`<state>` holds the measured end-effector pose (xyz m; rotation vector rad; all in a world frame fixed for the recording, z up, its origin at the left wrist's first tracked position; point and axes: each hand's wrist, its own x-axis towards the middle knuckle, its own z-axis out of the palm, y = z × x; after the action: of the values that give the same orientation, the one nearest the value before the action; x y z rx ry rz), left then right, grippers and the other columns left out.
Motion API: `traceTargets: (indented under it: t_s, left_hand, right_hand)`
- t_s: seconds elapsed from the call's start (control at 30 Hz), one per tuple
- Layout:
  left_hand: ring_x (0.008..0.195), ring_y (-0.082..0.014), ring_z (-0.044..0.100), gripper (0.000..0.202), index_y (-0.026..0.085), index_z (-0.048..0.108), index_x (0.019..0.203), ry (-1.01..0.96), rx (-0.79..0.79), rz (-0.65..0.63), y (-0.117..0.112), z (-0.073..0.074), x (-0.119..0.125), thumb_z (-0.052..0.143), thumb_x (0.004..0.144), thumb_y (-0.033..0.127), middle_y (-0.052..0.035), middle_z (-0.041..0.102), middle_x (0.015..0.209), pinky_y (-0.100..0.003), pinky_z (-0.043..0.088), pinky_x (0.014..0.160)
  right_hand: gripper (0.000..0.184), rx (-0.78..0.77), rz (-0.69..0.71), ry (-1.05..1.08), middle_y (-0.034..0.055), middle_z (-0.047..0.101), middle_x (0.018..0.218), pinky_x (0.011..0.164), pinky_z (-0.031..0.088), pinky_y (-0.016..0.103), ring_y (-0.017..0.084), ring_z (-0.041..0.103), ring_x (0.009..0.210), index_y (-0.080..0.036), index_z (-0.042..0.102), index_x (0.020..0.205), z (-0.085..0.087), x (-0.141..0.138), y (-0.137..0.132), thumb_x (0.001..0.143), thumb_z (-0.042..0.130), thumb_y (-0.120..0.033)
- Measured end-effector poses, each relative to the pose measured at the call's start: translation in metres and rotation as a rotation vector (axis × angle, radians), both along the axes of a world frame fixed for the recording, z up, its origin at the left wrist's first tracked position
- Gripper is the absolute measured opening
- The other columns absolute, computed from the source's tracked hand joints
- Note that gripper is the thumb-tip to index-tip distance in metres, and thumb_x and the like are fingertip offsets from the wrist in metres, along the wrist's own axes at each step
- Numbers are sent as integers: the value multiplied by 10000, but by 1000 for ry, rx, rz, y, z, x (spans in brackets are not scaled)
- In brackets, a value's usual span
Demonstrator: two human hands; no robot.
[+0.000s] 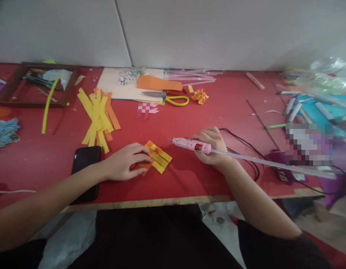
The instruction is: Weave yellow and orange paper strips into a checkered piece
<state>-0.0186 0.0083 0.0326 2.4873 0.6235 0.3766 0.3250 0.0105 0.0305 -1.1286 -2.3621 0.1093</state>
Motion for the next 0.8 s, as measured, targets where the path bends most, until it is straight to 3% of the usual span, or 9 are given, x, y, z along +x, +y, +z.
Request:
traceTargets:
  t_s: [0.1, 0.2, 0.33, 0.43, 0.5, 0.6, 0.7, 0.8]
  left_hand:
    - [1005, -217, 569, 191, 188, 659, 1053, -31, 79, 45, -4, 1, -1, 519, 948, 264, -87, 644, 1083, -396, 449, 915]
    - [1016, -217, 585, 203, 192, 653, 1049, -15, 147, 105, -5, 0, -2, 476, 970, 253, -82, 663, 1097, -406, 439, 921]
    - [1255, -256, 518, 336, 163, 591, 1243, 60, 192, 131, -2, -8, -4, 432, 1005, 339, -119, 588, 1343, -436, 413, 1028]
    - [1409, -262, 366, 443, 159, 499, 1378, 153, 218, 65, 0, -15, -6, 380, 1024, 398, -113, 468, 1481, -466, 333, 1116]
    - [1431, -257, 332, 450, 159, 492, 1389, 199, 230, 31, 0, -18, -6, 359, 1027, 392, -109, 441, 1502, -468, 303, 1135]
    - [1412, -267, 365, 444, 134, 520, 1359, 221, 263, 16, -3, -19, -5, 363, 1024, 381, -127, 446, 1495, -452, 330, 1121]
    - [1331, -285, 466, 460, 121, 517, 1358, 198, 330, 57, -9, -17, -4, 374, 1024, 403, -136, 511, 1440, -443, 414, 1055]
    - [1186, -302, 576, 466, 105, 538, 1334, 149, 401, 126, -17, -14, -2, 394, 1018, 417, -149, 595, 1343, -456, 493, 951]
  right_hand:
    - [240, -31, -81, -172, 53, 665, 791, 741, 359, 391, 206, 567, 716, -207, 627, 980, -6, 4, 5, 810, 520, -339]
    - [310, -44, -149, -264, 105, 650, 902, 755, 342, 417, 258, 551, 822, -182, 632, 1058, -15, 11, 16, 779, 501, -216]
    - [434, -81, -157, -334, 119, 638, 925, 790, 364, 459, 296, 545, 877, -184, 645, 1069, -19, 20, 34, 697, 455, -68]
    - [516, -90, -150, -313, 144, 637, 1073, 847, 386, 490, 332, 548, 994, -190, 625, 1146, -7, 13, 36, 677, 474, -37]
    - [498, -62, -206, -245, 176, 613, 1182, 904, 400, 517, 353, 535, 1086, -157, 604, 1176, 5, -4, 25, 717, 460, -29]
    - [391, -83, -175, -172, 109, 669, 1098, 923, 475, 470, 281, 607, 1026, -190, 585, 1190, 14, -44, -9, 835, 446, -104]
    - [356, -246, -41, -15, 107, 673, 1157, 918, 528, 471, 275, 633, 1069, -213, 577, 1240, 9, -81, -44, 896, 486, -206]
    - [509, -279, -29, 32, 135, 611, 1301, 989, 497, 540, 308, 575, 1211, -228, 455, 1398, -4, -98, -58, 904, 552, -302]
